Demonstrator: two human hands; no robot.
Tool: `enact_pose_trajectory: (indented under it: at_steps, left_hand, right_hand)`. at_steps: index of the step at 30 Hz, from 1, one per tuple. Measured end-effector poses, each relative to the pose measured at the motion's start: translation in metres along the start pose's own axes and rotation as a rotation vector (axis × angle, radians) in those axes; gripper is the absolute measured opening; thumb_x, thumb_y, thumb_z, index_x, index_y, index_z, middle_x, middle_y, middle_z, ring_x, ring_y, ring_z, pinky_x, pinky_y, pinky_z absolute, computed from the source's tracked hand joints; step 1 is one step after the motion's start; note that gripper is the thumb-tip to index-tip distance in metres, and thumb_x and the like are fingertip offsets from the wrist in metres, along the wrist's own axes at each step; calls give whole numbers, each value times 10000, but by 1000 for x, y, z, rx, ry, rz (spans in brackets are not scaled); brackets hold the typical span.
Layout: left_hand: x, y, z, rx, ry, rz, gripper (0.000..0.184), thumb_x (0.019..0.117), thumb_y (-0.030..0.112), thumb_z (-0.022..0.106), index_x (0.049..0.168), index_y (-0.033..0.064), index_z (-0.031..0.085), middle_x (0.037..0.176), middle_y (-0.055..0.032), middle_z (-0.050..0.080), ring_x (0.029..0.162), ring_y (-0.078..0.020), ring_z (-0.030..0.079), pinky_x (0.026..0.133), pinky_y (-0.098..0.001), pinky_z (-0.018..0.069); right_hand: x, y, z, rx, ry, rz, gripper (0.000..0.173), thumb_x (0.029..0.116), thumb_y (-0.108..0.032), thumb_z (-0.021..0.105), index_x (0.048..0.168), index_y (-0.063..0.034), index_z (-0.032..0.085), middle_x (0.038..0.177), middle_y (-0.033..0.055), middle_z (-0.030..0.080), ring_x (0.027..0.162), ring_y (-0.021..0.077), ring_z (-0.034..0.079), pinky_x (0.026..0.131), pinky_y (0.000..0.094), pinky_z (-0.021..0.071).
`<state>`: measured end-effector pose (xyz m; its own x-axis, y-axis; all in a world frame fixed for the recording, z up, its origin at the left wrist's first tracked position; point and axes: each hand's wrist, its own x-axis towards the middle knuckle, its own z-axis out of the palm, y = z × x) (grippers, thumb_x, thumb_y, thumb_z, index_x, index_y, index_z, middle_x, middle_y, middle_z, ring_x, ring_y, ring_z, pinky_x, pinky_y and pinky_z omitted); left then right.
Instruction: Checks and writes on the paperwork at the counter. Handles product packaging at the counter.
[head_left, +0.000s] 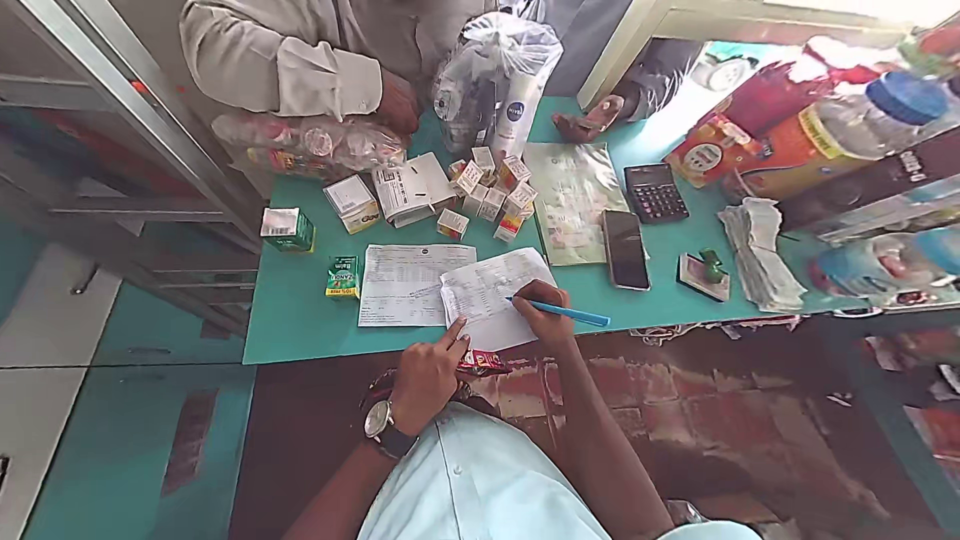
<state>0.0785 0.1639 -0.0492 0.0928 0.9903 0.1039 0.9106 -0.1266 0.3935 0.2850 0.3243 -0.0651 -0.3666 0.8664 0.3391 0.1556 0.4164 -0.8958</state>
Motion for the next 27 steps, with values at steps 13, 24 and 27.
enact_pose_trajectory:
  at_steps: [13,24,27]
  left_hand:
    - [1,-1,4,-4,34,12,413,875,-17,588,1203,159,768,1503,29,573,645,-226,707,573,-432,561]
    - [1,0,3,-8,38,6,408,876,-19,585,1195,155,771,1497,24,579,644,-235,709,567,-436,558]
    - [0,-1,4,-4,51,10,407,874,-19,586,1191,153,773,1495,22,581,635,-231,706,560,-433,555]
  right_hand:
    - [1,2,-2,-40,-12,3,88,862,-81,642,809,-39,698,688,-47,665,596,-24,589,555,158,489]
    - [0,1,-2,-29,-13,1,85,864,-73,645,807,-39,698,687,-53,665,599,-30,589,561,154,492]
    - [0,1,-1,-24,-11,-2,83,862,-63,642,804,-37,697,686,-53,664,600,-30,590,562,153,493]
